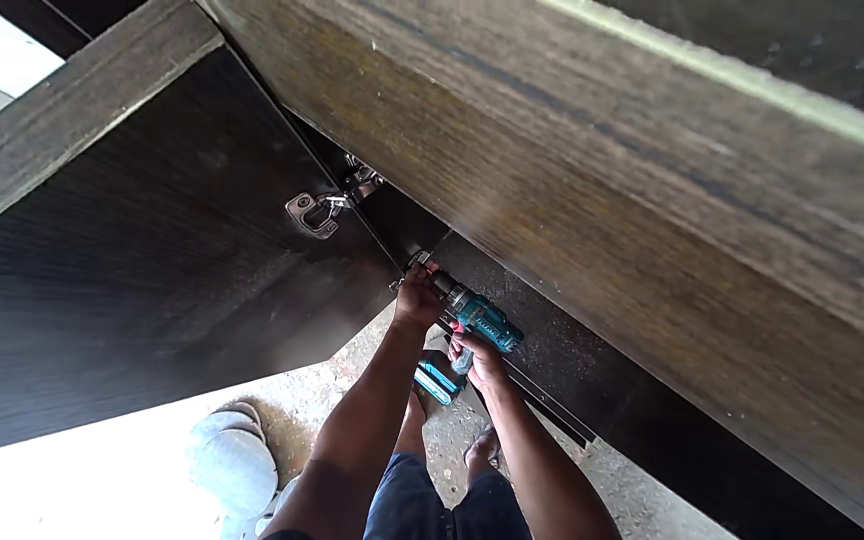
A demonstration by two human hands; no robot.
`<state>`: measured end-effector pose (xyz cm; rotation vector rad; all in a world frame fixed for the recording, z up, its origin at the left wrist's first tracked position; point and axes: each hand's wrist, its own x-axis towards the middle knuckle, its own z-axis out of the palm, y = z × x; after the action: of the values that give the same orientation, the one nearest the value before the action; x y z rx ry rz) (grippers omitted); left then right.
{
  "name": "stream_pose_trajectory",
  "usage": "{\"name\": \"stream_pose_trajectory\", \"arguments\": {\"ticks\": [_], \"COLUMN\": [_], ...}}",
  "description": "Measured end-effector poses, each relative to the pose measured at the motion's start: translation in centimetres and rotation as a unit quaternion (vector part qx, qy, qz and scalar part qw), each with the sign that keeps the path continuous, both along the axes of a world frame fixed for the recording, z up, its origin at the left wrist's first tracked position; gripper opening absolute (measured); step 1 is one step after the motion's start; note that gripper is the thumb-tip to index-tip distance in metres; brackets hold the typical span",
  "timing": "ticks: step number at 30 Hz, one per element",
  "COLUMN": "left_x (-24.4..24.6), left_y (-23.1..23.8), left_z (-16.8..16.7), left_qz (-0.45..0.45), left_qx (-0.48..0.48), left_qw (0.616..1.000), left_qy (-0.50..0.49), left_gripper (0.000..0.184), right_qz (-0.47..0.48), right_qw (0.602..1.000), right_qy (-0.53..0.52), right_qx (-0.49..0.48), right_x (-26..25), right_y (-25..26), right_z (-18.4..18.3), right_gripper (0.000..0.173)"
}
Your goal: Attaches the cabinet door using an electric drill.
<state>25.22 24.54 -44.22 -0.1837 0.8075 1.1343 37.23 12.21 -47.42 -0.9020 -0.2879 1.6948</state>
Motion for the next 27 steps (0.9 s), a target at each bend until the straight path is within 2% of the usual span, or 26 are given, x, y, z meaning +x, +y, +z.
{"name": "stream_pose_trajectory", "arguments": {"ticks": [13, 15, 16, 17, 18, 19, 20, 21, 22, 23, 25, 27], "left_x": [-0.7, -1.3, -1.4, -1.5, -1.7, -2.0, -2.2, -2.1, -1.9, -1.5, -0.6, -0.1], "left_y": [0.0, -0.5, -1.0, -1.5, -2.0, -2.6, -2.8, -2.6, -2.3, -2.1, -1.8, -1.6], "left_z": [1.0, 1.5, 1.3, -0.1, -2.3, -4.3, -5.8, -6.0, -5.9, -5.9, -6.3, -6.3], "left_qz": [-0.034, -0.068, -0.092, -0.112, -0.143, -0.183, -0.219, -0.254, -0.275, -0.270, -0.238, -0.245], "left_qx": [0.019, -0.011, -0.044, -0.079, -0.106, -0.122, -0.126, -0.128, -0.121, -0.106, -0.082, -0.099], "left_qw": [0.999, 0.993, 0.977, 0.942, 0.891, 0.838, 0.801, 0.785, 0.786, 0.805, 0.850, 0.866], "left_qy": [0.016, 0.094, 0.189, 0.306, 0.418, 0.499, 0.542, 0.550, 0.541, 0.519, 0.462, 0.426], "left_gripper": [0.041, 0.037, 0.037, 0.039, 0.045, 0.060, 0.080, 0.097, 0.107, 0.107, 0.092, 0.088], "right_qz": [0.006, 0.005, 0.007, 0.005, 0.005, 0.001, -0.004, -0.007, -0.009, -0.009, -0.010, -0.008], "right_qw": [1.000, 1.000, 1.000, 1.000, 1.000, 0.999, 0.999, 0.999, 0.999, 0.999, 0.999, 0.998], "right_qy": [-0.017, -0.021, -0.020, -0.022, -0.026, -0.034, -0.039, -0.041, -0.043, -0.043, -0.042, -0.052], "right_qx": [0.002, 0.000, 0.007, 0.011, 0.011, 0.005, -0.001, -0.004, -0.006, -0.005, -0.006, -0.017], "right_x": [-0.4, -0.4, -0.3, -0.3, -0.2, -0.2, -0.2, -0.2, -0.3, -0.4, -0.4, -0.4], "right_y": [0.0, 0.0, 0.0, 0.1, 0.1, 0.1, 0.1, 0.1, 0.1, 0.1, 0.1, 0.3], "right_z": [0.4, 0.6, 0.3, 0.1, -0.1, -0.1, 0.0, 0.1, 0.3, 0.3, 0.2, 0.3], "right_gripper": [0.026, 0.024, 0.024, 0.024, 0.025, 0.026, 0.026, 0.026, 0.026, 0.026, 0.025, 0.022]}}
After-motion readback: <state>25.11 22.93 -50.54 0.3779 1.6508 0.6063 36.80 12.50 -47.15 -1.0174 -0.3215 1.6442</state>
